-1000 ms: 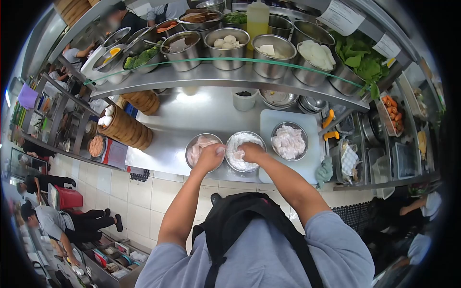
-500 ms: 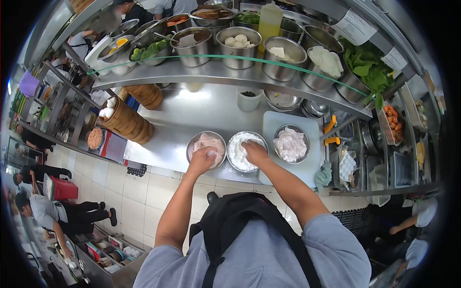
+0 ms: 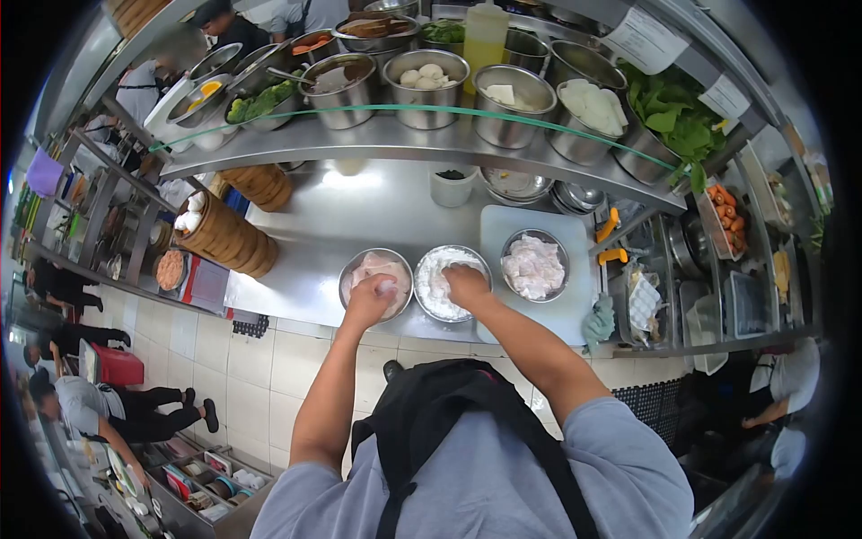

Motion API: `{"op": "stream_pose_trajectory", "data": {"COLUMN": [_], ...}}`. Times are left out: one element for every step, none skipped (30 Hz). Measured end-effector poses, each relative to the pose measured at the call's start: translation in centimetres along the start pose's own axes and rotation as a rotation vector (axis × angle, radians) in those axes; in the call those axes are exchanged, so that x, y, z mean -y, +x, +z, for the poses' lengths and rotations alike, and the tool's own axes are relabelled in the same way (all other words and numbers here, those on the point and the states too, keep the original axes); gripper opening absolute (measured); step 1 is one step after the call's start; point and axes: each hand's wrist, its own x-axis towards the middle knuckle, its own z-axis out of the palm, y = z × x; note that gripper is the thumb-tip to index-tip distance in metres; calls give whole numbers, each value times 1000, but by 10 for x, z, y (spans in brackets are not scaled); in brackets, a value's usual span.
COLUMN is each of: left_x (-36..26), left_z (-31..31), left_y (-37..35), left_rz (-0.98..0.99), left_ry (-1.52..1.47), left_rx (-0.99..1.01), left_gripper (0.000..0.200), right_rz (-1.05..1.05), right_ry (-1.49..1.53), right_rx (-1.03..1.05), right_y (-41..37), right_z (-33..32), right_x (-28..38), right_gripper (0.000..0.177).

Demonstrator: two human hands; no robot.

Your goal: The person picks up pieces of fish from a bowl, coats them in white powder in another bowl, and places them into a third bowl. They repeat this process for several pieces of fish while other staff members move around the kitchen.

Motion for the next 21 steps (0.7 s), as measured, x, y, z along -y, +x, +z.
{"op": "stream_pose_trajectory", "data": {"left_x": [0,3,8,16,23,23,22,21,20,20,20,4,0,-3,-6,-13,-21,-31,-42,-55,-63], "left_z": [2,0,-1,2,3,1,3,5,8,11,13,9,11,12,14,20,30,40,49,59,66], "left_y": [3,5,9,11,12,12,10,7,5,3,3,-1,1,4,7,11,16,20,23,26,27], "left_rz": [10,3,-4,-20,-10,-25,-43,-121,-114,-132,-151,-163,-165,-40,84,80,177,275,273,334,392], "left_ry": [-4,-32,-58,-131,-134,-173,-212,-282,-280,-279,-279,-266,-267,-187,-106,-107,-74,-40,-38,42,123], "left_rx": [12,34,56,77,89,118,145,181,188,159,128,116,119,105,88,87,68,49,43,59,75], "left_gripper": [28,31,35,39,39,39,39,38,38,37,37,34,34,33,31,31,28,24,24,26,29], "right_rz": [35,70,89,119,146,158,169,151,132,138,147,155,158,160,148,134,129,225,318,311,287], "right_ry": [-3,29,28,75,121,167,165,250,335,336,411,485,419,353,247,143,144,33,-81,-82,-90], "right_rx": [0,45,41,27,12,32,30,-11,-55,-60,-90,-116,-180,-242,-277,-311,-308,-175,-44,-45,-90], "right_y": [-1,0,0,-2,-3,-9,-9,-7,-4,-7,-12,-19,-28,-38,-46,-52,-57,-61,-63,-63,-64], "right_z": [0,-1,-3,-9,-15,-27,-22,-16,-14,-24,-37,-51,-65,-77,-85,-94,-102,-113,-119,-118,-114], "right_x": [0,-1,-2,-1,-2,1,-8,-17,-25,-31,-42,-52,-61,-71,-83,-91,-96,-98,-99,-101,-101], "right_gripper": [36,40,40,42,43,42,42,41,41,41,40,39,40,41,40,39,39,38,37,37,32]}}
